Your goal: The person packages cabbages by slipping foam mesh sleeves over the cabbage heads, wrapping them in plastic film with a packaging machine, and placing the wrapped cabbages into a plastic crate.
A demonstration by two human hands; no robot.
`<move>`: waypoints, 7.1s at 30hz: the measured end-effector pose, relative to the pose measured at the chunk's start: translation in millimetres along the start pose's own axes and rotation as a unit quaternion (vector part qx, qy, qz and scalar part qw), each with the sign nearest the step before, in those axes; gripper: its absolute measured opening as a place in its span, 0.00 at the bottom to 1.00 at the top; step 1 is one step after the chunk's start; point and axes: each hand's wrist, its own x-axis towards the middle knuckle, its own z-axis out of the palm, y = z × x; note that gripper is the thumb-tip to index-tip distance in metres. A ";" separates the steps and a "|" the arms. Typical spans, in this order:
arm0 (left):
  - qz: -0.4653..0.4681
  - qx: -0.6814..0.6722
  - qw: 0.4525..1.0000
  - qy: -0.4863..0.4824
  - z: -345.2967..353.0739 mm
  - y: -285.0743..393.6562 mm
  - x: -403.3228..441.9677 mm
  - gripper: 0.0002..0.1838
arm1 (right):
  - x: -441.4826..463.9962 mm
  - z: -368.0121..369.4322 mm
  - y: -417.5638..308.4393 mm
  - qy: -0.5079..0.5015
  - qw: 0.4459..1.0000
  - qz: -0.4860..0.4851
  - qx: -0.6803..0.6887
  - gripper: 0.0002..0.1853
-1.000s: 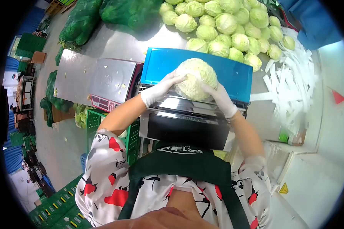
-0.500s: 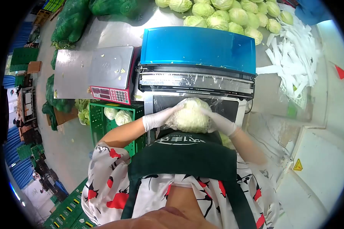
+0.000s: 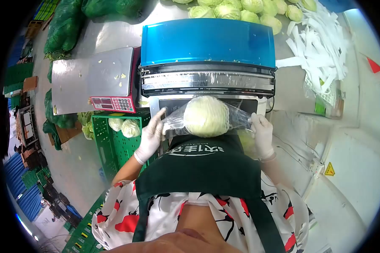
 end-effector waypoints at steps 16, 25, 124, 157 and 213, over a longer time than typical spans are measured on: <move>0.330 0.286 0.897 -0.067 95.5 -142.8 13.7 0.10 | 27.0 109.6 132.0 -0.427 0.904 -0.016 0.001 0.17; 0.094 -0.522 0.848 0.011 33.0 13.5 61.3 0.09 | -9.2 151.9 -10.7 -0.538 0.815 0.171 0.129 0.23; 0.072 -0.291 0.918 -0.259 14.9 88.1 132.3 0.18 | 106.1 25.7 -62.8 -0.104 0.942 -0.311 -0.076 0.11; 0.126 -0.315 0.912 -0.231 6.6 139.3 303.2 0.21 | 156.9 97.0 -142.1 -0.193 0.936 -0.285 0.072 0.34; -0.145 -0.243 0.859 -0.426 -12.1 81.0 94.0 0.40 | 6.4 50.6 -94.9 -0.349 0.927 0.050 -0.124 0.29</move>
